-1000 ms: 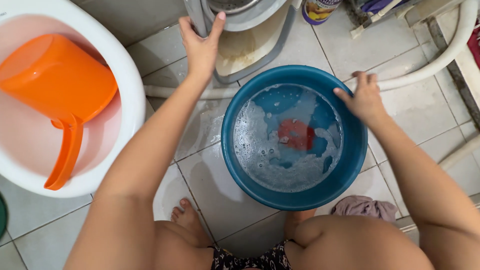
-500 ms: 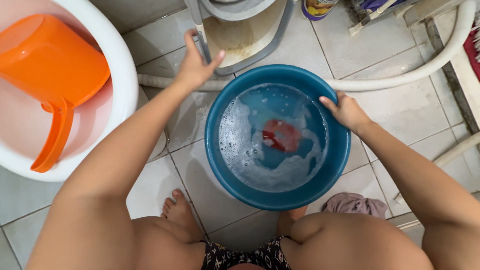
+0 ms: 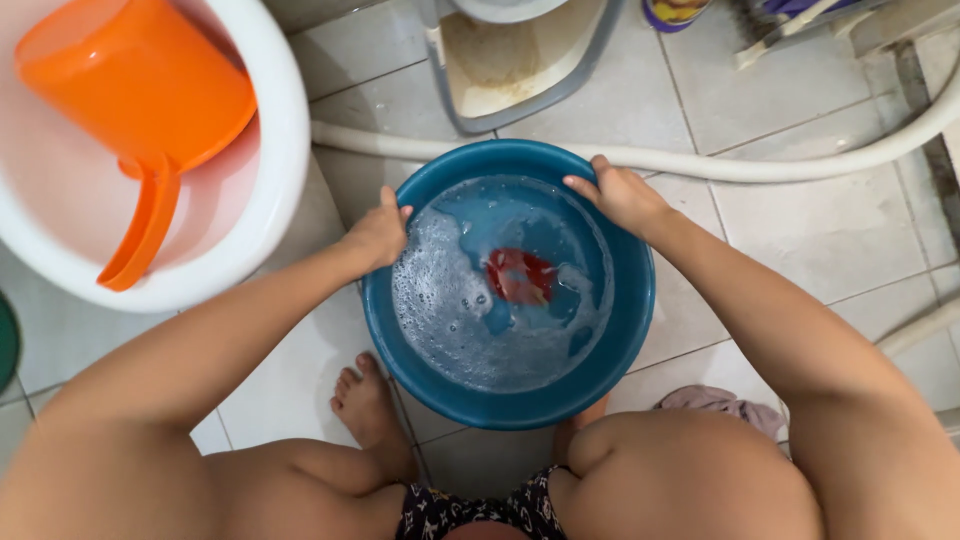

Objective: The person cleans a portable washing machine in a bathroom. They use a red scrub brush and soapy water from a blue basin to scrub the exterior and interior of the machine, repeatedly dipping the brush and rinsing it.

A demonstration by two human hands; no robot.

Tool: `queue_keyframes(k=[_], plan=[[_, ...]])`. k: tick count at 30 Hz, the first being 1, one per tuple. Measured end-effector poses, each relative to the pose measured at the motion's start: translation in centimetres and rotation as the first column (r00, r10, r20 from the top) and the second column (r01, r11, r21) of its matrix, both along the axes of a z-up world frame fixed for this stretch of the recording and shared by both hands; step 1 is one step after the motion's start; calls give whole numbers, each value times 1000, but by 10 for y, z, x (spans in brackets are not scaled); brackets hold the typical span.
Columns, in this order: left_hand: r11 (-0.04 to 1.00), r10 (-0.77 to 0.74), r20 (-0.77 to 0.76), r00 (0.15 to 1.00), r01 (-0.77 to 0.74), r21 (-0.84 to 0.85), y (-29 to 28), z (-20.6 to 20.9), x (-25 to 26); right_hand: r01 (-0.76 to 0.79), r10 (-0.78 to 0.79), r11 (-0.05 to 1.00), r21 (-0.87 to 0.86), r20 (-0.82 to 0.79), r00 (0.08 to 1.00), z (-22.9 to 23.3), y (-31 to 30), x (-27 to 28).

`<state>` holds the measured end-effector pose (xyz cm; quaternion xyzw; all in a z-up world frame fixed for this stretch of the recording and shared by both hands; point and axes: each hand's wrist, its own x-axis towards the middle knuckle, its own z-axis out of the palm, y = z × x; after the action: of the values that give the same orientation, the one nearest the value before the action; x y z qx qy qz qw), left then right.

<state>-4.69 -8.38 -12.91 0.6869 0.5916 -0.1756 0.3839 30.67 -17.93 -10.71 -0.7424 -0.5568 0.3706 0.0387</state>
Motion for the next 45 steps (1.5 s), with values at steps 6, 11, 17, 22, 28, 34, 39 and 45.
queue_keyframes(k=[6,11,17,22,28,34,39,45], plan=[[993,61,-123,991,-72,-92,-16,-9,-46,-367,171,704,609,356,919,-12,5,-54],[955,-112,-338,934,195,222,-32,-5,-31,-694,655,609,385,250,713,-22,-55,-130],[559,-693,-182,697,679,476,-44,-15,-2,-893,873,446,-62,250,419,-47,-90,-125],[636,-762,12,647,745,201,-45,-64,5,-847,785,529,62,343,515,-57,-68,-112],[693,-704,107,702,647,319,-27,-58,29,-536,533,843,-45,200,822,-54,-43,-128],[714,-662,102,742,584,387,-15,-39,50,-359,359,933,23,27,933,-46,-44,-123],[667,-689,203,696,498,554,-7,-14,45,-267,242,960,-83,-227,943,-4,-32,-109],[630,-548,480,685,-40,775,69,83,64,-5,-421,898,-439,-865,272,42,-2,-75]])
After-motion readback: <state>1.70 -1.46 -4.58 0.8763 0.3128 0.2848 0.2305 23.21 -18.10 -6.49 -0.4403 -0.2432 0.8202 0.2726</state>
